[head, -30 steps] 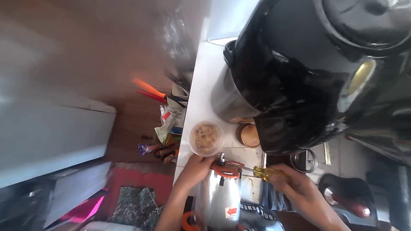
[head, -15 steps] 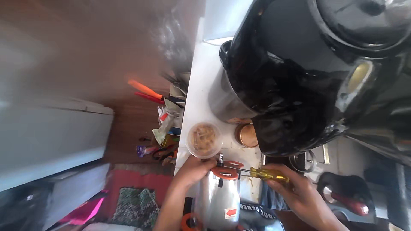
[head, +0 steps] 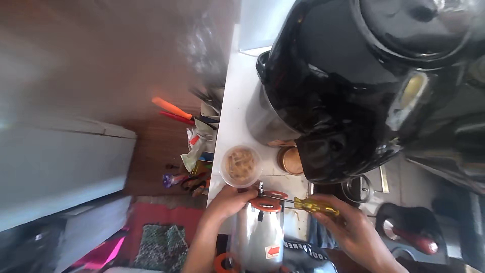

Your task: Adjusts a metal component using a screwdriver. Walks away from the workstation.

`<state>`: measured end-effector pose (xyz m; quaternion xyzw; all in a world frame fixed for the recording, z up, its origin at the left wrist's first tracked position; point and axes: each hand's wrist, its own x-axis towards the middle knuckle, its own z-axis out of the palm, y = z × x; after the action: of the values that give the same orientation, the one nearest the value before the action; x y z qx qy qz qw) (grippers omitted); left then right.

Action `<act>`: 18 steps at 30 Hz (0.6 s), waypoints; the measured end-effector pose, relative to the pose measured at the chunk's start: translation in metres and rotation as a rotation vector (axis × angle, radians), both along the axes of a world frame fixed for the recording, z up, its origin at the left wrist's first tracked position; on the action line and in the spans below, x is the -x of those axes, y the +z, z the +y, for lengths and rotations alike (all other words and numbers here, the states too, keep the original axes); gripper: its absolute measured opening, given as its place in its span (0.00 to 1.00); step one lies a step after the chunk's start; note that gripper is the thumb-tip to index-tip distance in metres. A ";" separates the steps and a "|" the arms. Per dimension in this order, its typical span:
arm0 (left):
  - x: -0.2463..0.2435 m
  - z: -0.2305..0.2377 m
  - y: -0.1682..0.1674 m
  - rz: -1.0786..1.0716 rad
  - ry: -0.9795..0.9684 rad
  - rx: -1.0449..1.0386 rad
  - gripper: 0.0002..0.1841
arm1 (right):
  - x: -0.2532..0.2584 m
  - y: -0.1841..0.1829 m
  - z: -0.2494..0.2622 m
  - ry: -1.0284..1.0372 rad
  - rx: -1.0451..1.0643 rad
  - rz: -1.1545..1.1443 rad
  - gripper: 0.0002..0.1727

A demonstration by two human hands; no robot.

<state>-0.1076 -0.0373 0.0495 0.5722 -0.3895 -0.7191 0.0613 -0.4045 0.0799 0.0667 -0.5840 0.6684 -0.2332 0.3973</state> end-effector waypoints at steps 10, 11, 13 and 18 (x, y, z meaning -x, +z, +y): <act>-0.003 0.003 -0.007 -0.045 -0.084 0.065 0.09 | 0.000 -0.001 0.000 -0.012 0.045 -0.005 0.19; -0.003 0.002 -0.006 -0.046 -0.082 0.061 0.09 | 0.000 -0.001 0.000 -0.015 0.052 -0.003 0.20; -0.003 0.000 -0.005 -0.043 -0.089 0.051 0.09 | 0.000 -0.002 0.001 -0.021 0.069 -0.002 0.20; -0.003 -0.004 -0.002 -0.049 -0.133 0.026 0.09 | 0.000 -0.002 0.000 -0.020 0.067 -0.024 0.19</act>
<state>-0.1043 -0.0416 0.0479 0.5616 -0.4375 -0.7022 0.0112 -0.4040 0.0802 0.0643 -0.5874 0.6610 -0.2665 0.3833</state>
